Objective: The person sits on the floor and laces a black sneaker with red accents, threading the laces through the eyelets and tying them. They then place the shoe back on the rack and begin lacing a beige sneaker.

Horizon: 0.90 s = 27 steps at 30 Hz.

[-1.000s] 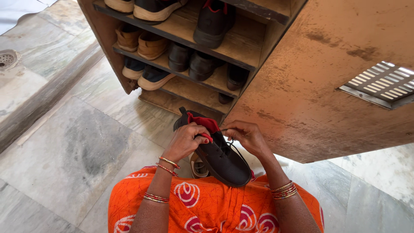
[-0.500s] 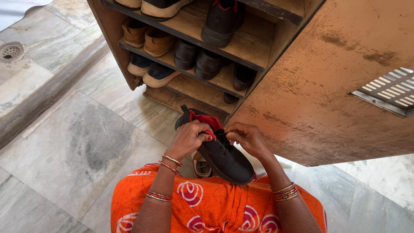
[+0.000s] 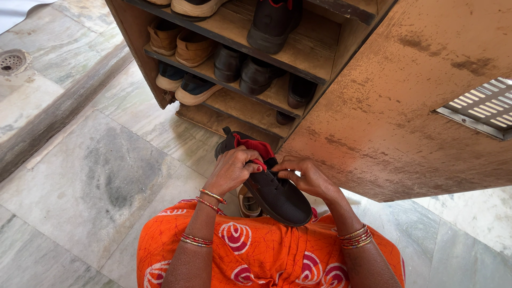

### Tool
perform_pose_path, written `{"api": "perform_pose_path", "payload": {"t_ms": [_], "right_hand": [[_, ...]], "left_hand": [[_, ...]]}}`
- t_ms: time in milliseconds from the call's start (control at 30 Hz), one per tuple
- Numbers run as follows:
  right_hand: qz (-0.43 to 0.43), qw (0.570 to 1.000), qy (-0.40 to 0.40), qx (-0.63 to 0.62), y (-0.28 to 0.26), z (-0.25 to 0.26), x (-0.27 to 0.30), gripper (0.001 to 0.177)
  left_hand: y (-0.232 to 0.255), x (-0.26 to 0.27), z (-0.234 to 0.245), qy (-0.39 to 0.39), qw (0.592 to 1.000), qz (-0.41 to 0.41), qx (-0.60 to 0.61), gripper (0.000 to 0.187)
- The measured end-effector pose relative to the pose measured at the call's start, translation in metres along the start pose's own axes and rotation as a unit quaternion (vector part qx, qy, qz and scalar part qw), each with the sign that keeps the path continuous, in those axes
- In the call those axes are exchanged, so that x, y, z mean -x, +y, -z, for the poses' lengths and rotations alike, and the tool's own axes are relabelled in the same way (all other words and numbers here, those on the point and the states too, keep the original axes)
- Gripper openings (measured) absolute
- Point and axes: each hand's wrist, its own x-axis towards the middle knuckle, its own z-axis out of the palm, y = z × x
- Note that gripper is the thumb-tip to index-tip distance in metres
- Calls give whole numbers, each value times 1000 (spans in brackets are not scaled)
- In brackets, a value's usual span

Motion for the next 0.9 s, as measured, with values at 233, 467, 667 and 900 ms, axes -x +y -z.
{"api": "perform_pose_path", "payload": {"t_ms": [233,467,667,900], "right_hand": [[80,995,52,5,-8,3,0,18],[32,994,104,-18,-5,0,-6,16],[48,996,42,66,-3,-13,-4,14],[16,1000,16,7,0,-19,-6,16]], "left_hand": [[-1,0,0,0,1000,1,-2,14],[2,1,1,-19,1000,-21,-13,14],[3,2,0,-29,999,-23,-27,14],[0,0,-2,-27,999,-18,-43,17]]}}
